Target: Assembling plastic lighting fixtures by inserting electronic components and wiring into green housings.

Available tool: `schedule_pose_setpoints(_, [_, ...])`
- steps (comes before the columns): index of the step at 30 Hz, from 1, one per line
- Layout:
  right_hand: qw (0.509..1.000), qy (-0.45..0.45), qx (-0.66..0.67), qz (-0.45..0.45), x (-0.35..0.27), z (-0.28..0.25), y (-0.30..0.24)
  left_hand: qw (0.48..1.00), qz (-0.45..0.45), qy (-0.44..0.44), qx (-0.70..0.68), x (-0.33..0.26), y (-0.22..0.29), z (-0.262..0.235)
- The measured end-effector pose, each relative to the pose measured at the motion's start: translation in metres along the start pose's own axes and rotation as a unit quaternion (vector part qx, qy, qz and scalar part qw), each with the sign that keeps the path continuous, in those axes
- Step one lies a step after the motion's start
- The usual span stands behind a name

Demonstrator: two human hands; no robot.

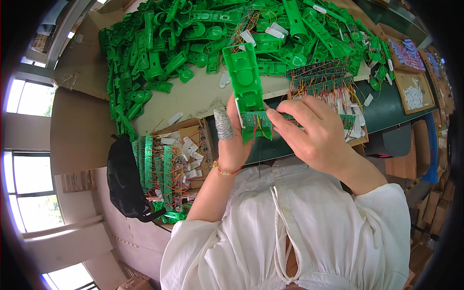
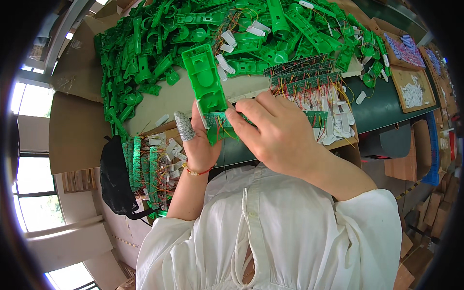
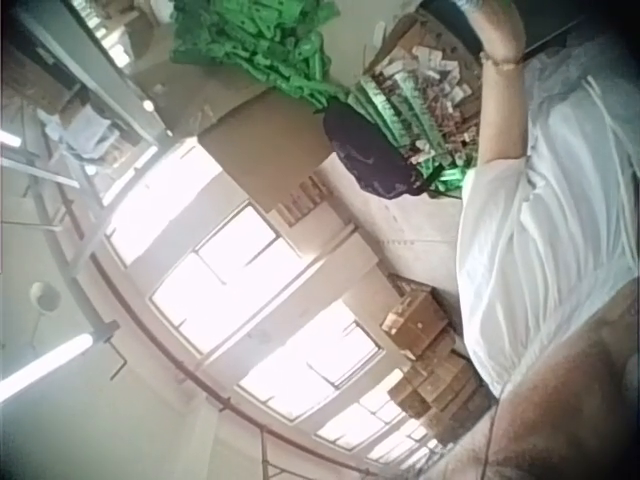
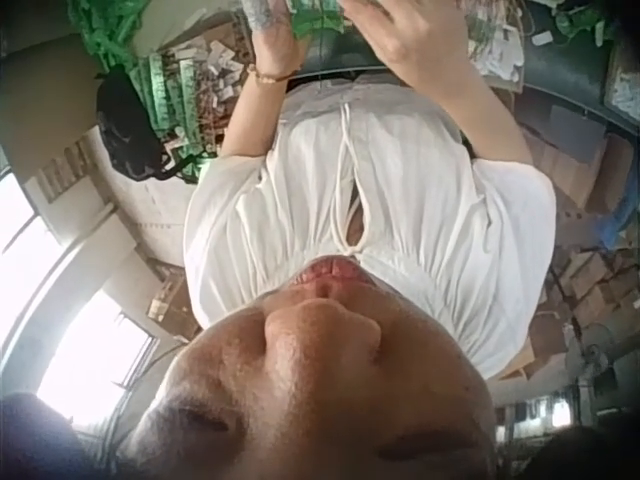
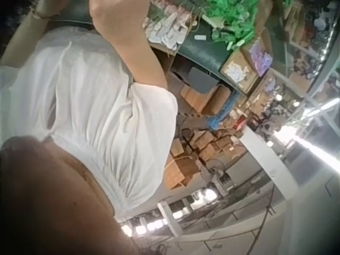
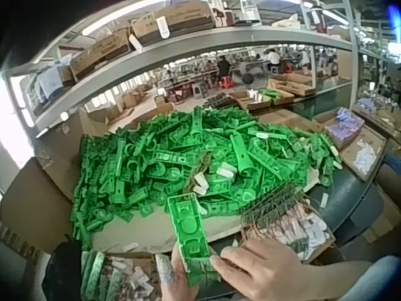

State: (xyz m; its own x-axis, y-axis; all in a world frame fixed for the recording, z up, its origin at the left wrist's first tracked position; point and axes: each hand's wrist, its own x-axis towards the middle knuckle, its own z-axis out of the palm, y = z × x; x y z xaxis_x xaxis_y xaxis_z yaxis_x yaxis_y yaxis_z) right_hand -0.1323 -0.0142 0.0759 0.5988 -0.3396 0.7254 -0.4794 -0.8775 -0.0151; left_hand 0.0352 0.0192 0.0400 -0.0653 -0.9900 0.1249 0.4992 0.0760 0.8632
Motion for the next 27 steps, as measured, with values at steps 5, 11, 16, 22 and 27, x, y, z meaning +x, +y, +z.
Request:
schedule_pose_setpoints(5, [1.000,-0.025,0.008,0.011,0.003,-0.001,-0.006,0.999,-0.011,0.029,0.010,-0.003,-0.011,-0.012])
schedule_pose_setpoints(11, [0.993,-0.024,0.093,0.072,-0.006,0.011,-0.002,0.994,-0.050,0.008,0.095,-0.003,-0.008,-0.013])
schedule_pose_setpoints(16, [0.987,-0.017,0.132,0.086,-0.014,0.024,0.000,0.991,-0.050,0.011,0.121,-0.003,-0.017,-0.017])
schedule_pose_setpoints(22, [0.976,-0.190,0.003,0.108,-0.022,0.059,0.001,0.967,-0.017,0.163,0.197,0.011,-0.066,-0.042])
schedule_pose_setpoints(27, [0.986,-0.136,-0.008,0.097,-0.019,0.060,-0.002,0.938,0.019,0.173,0.301,0.017,-0.055,-0.040])
